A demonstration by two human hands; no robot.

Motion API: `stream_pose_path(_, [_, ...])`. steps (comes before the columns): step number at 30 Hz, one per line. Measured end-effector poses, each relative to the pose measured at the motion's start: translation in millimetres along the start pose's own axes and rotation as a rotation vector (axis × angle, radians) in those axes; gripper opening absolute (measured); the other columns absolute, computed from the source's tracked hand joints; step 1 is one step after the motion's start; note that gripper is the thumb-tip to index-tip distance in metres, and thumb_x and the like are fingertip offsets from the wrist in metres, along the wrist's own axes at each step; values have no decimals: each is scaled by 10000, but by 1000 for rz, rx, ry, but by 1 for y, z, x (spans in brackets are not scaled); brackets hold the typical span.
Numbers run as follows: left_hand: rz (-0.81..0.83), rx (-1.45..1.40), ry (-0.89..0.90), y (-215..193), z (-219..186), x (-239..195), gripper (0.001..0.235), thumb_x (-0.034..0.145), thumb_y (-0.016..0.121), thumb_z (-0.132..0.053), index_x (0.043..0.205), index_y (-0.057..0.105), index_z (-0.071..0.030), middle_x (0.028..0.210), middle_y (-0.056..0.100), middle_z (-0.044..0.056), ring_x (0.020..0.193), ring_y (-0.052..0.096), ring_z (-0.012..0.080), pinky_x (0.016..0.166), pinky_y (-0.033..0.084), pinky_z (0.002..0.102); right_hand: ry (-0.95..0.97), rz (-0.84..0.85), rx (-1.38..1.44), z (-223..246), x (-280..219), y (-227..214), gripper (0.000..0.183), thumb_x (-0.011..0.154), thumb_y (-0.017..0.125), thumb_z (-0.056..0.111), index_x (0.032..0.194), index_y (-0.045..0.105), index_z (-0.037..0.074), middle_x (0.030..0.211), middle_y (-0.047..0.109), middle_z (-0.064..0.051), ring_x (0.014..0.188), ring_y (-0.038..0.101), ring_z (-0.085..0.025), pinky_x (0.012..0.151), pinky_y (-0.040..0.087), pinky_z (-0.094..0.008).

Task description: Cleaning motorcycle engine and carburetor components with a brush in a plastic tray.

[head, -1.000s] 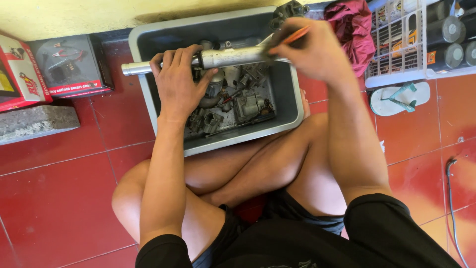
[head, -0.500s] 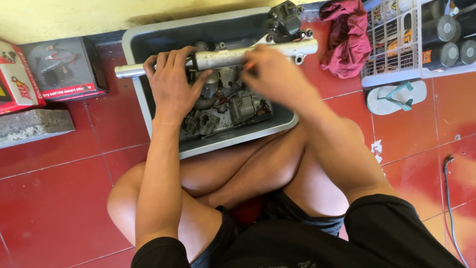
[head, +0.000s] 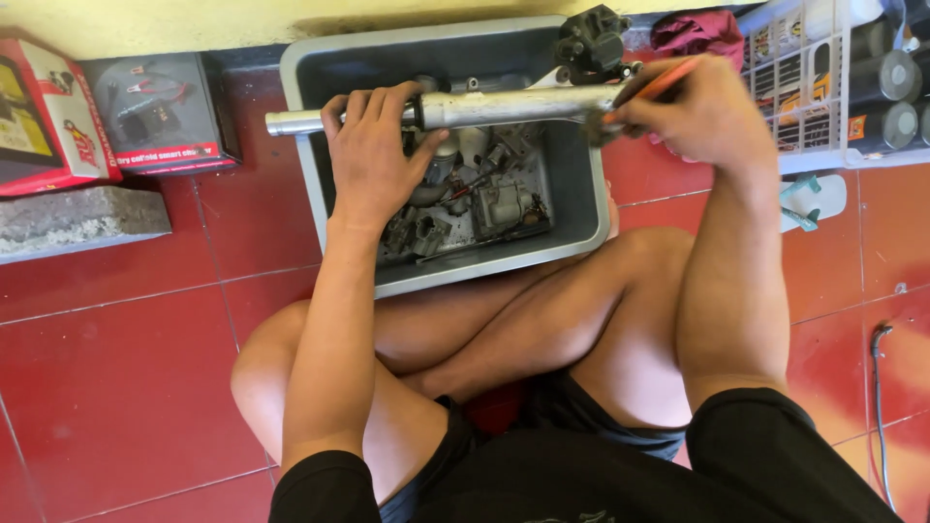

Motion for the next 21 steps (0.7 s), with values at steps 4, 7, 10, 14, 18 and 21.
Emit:
stream_pose_path(4, [-19, -10, 16, -2, -1, 0, 454, 983, 774, -465, 1275, 652, -140, 1121, 723, 29, 1042, 616, 277, 980, 338, 438, 64, -192, -31, 1, -2, -8, 72, 980, 664, 96, 918, 695, 116, 745, 714, 3, 707, 659, -10, 661, 486, -191])
stream_pose_path(7, [-26, 23, 20, -1, -2, 4, 454, 990, 761, -486, 1265, 660, -140, 1115, 719, 36, 1050, 619, 286, 971, 343, 449, 4, 66, 209, 7, 17, 20, 78, 954, 775, 41, 906, 721, 13, 854, 771, -116, 775, 769, -143, 704, 636, -226])
stream_pose_path(10, [-12, 12, 17, -1, -3, 1, 428, 1000, 750, -473, 1256, 663, -141, 1098, 724, 26, 1022, 622, 271, 970, 335, 435, -229, 114, -39, 17, 23, 30, 69, 938, 755, 138, 973, 792, 92, 925, 786, -24, 790, 687, -106, 771, 528, -290])
stream_pose_path(14, [-16, 16, 14, -1, -4, 1, 439, 1013, 725, -498, 1257, 656, -140, 1105, 713, 27, 1029, 612, 280, 972, 329, 439, -74, 56, -72, -6, 15, 8, 75, 893, 754, 172, 934, 803, 133, 827, 732, 42, 764, 580, -46, 695, 427, -245])
stream_pose_path(18, [-21, 10, 19, 0, -3, 1, 451, 1019, 697, -523, 1252, 659, -139, 1103, 715, 25, 1026, 617, 278, 973, 330, 445, -125, -64, -96, -18, -2, -13, 61, 987, 730, 81, 933, 755, 68, 832, 748, -35, 762, 671, -81, 662, 492, -247])
stream_pose_path(21, [-14, 3, 17, 2, -1, 2, 462, 1038, 677, -541, 1259, 658, -137, 1112, 715, 24, 1034, 614, 272, 980, 320, 444, -5, -328, -197, -41, -2, -19, 293, 885, 589, 46, 638, 432, 45, 551, 340, 9, 659, 310, -71, 533, 248, -337])
Point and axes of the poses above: each hand's wrist, its own x-axis towards the middle knuckle, its own y-axis out of the palm, z = x × y, the point moved 4 cm from there along x, towards the middle knuckle
